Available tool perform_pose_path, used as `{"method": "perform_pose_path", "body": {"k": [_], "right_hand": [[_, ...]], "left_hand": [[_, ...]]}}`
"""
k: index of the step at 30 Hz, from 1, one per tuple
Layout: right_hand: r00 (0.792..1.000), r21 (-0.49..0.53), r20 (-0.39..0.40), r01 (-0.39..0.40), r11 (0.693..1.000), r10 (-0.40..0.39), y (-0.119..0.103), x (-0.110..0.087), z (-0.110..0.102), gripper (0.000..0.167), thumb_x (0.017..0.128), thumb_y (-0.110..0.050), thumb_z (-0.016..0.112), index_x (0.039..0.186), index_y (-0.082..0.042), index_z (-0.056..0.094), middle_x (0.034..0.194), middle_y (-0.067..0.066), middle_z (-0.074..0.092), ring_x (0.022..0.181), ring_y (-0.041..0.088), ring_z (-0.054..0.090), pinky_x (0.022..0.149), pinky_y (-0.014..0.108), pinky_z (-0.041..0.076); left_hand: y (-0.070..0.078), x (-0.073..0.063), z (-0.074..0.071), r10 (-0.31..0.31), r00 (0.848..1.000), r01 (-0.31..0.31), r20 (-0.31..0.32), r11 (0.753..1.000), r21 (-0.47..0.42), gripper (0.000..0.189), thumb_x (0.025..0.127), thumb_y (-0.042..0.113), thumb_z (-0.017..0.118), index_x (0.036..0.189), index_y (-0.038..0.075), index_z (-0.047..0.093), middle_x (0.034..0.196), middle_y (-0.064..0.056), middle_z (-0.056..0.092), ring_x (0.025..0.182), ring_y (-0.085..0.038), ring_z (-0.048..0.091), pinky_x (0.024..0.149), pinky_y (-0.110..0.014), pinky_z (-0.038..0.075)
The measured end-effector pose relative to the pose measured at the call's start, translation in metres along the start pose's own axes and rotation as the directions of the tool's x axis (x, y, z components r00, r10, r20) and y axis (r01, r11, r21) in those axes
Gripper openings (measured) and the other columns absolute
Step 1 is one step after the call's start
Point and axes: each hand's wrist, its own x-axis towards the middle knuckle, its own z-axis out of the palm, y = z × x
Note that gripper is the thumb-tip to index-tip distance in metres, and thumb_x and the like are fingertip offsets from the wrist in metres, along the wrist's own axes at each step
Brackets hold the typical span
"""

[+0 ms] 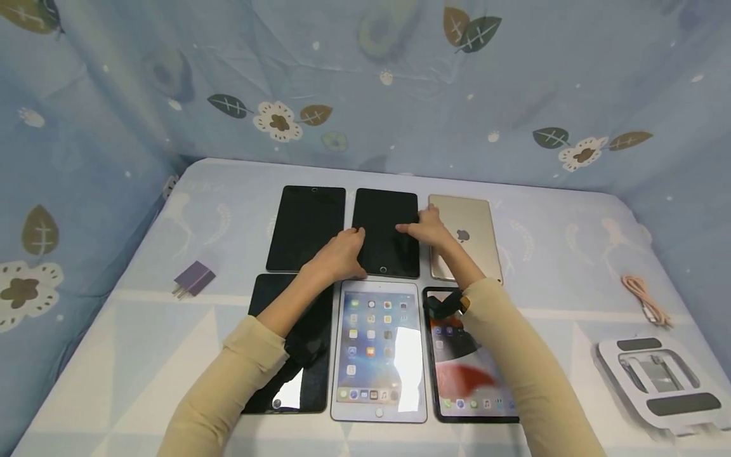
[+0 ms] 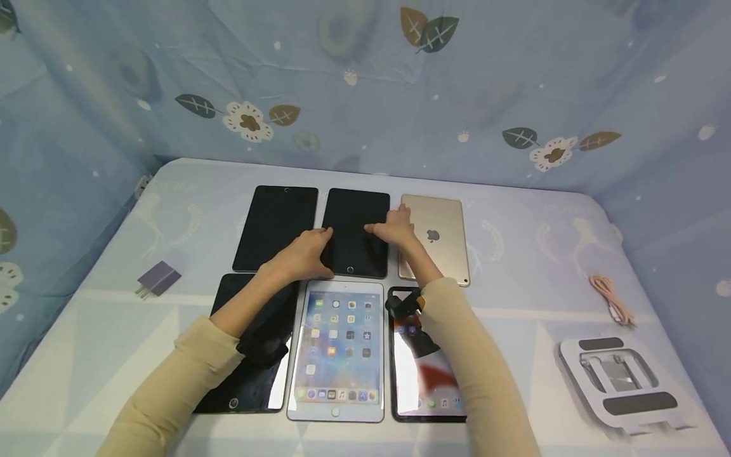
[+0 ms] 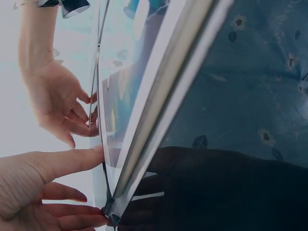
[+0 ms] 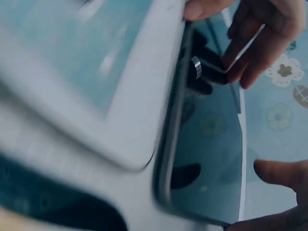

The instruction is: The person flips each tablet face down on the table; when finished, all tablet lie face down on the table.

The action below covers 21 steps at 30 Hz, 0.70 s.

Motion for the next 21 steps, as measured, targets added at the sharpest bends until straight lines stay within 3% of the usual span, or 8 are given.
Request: {"method": "perform_pose_path", "body": {"k": [4, 6, 9, 11, 12, 16, 19, 21], "right_hand": [[0.995, 0.273, 0.046, -0.094, 0.958, 0.084, -0.002, 0.0, -0.001, 0.079, 0.093, -0.032, 0.057, 0.146, 0.014, 0.02, 0.159, 0.022, -0.016, 0.148, 0.04, -0.003, 0.12, 0.053, 0.012], [0.988, 0.416, 0.09, -0.151, 0.897, 0.124, -0.004, 0.0, -0.003, 0.079, 0.093, -0.03, 0.057, 0.149, 0.008, 0.016, 0.159, 0.015, -0.022, 0.148, 0.036, -0.011, 0.12, 0.054, 0.006], [0.981, 0.574, 0.14, -0.193, 0.796, 0.138, -0.011, 0.002, -0.004, 0.07, 0.094, -0.027, 0.056, 0.149, 0.004, 0.025, 0.16, 0.007, -0.021, 0.148, 0.031, -0.018, 0.119, 0.054, -0.003], [0.981, 0.605, 0.135, -0.19, 0.773, 0.136, -0.017, 0.003, -0.002, 0.07, 0.094, -0.025, 0.057, 0.149, 0.003, 0.024, 0.162, 0.009, -0.015, 0.148, 0.03, -0.015, 0.119, 0.054, -0.004], [0.985, 0.593, 0.115, -0.174, 0.787, 0.131, -0.019, 0.004, -0.001, 0.069, 0.094, -0.025, 0.056, 0.149, 0.004, 0.026, 0.162, 0.011, -0.012, 0.148, 0.031, -0.015, 0.119, 0.054, -0.004], [0.992, 0.266, -0.036, -0.107, 0.958, 0.121, -0.019, 0.008, 0.002, 0.072, 0.092, -0.029, 0.054, 0.146, 0.009, 0.027, 0.161, 0.022, -0.003, 0.148, 0.036, -0.014, 0.117, 0.061, 0.0], [0.989, 0.081, -0.105, -0.1, 0.992, 0.108, -0.014, 0.011, 0.003, 0.068, 0.092, -0.03, 0.054, 0.144, 0.009, 0.034, 0.16, 0.024, -0.001, 0.147, 0.036, -0.018, 0.115, 0.065, -0.002], [0.989, 0.099, -0.101, -0.099, 0.99, 0.109, -0.012, 0.013, 0.004, 0.067, 0.092, -0.029, 0.054, 0.145, 0.007, 0.035, 0.16, 0.023, -0.003, 0.147, 0.037, -0.018, 0.115, 0.064, -0.005]], "left_hand": [[0.001, 0.001, 0.001, 0.023, 1.0, -0.022, -0.007, 0.999, 0.024, 0.083, 0.076, 0.018, 0.082, 0.142, -0.007, 0.039, 0.14, -0.025, 0.049, 0.125, -0.037, 0.053, 0.101, -0.044, 0.047], [0.001, 0.002, 0.002, 0.035, 0.999, -0.035, -0.007, 0.999, 0.029, 0.079, 0.076, 0.018, 0.081, 0.14, -0.007, 0.042, 0.136, -0.025, 0.052, 0.122, -0.037, 0.055, 0.099, -0.044, 0.049], [0.0, 0.002, 0.002, 0.038, 0.999, -0.038, -0.006, 0.999, 0.018, 0.081, 0.076, 0.019, 0.082, 0.141, -0.007, 0.041, 0.138, -0.025, 0.05, 0.124, -0.037, 0.054, 0.1, -0.044, 0.048], [-0.001, 0.002, 0.002, 0.042, 0.999, -0.042, -0.008, 0.999, 0.016, 0.085, 0.075, 0.021, 0.083, 0.142, -0.009, 0.038, 0.141, -0.026, 0.047, 0.127, -0.038, 0.051, 0.103, -0.044, 0.046], [-0.001, 0.002, 0.002, 0.036, 0.999, -0.035, -0.012, 0.999, 0.01, 0.088, 0.075, 0.022, 0.083, 0.142, -0.009, 0.037, 0.143, -0.026, 0.044, 0.128, -0.039, 0.049, 0.104, -0.044, 0.045], [-0.002, 0.002, 0.003, 0.003, 1.0, -0.004, -0.023, 1.0, -0.01, 0.093, 0.073, 0.024, 0.085, 0.143, -0.01, 0.034, 0.149, -0.03, 0.032, 0.131, -0.041, 0.045, 0.106, -0.044, 0.043], [-0.005, 0.004, 0.002, -0.015, 1.0, 0.015, 0.002, 1.0, -0.01, 0.095, 0.073, 0.027, 0.085, 0.144, -0.01, 0.033, 0.152, -0.033, 0.023, 0.135, -0.043, 0.04, 0.108, -0.044, 0.041], [-0.008, 0.005, 0.0, -0.014, 1.0, 0.014, 0.022, 1.0, -0.007, 0.093, 0.073, 0.027, 0.085, 0.143, -0.01, 0.036, 0.153, -0.034, 0.019, 0.135, -0.043, 0.039, 0.108, -0.044, 0.041]]}}
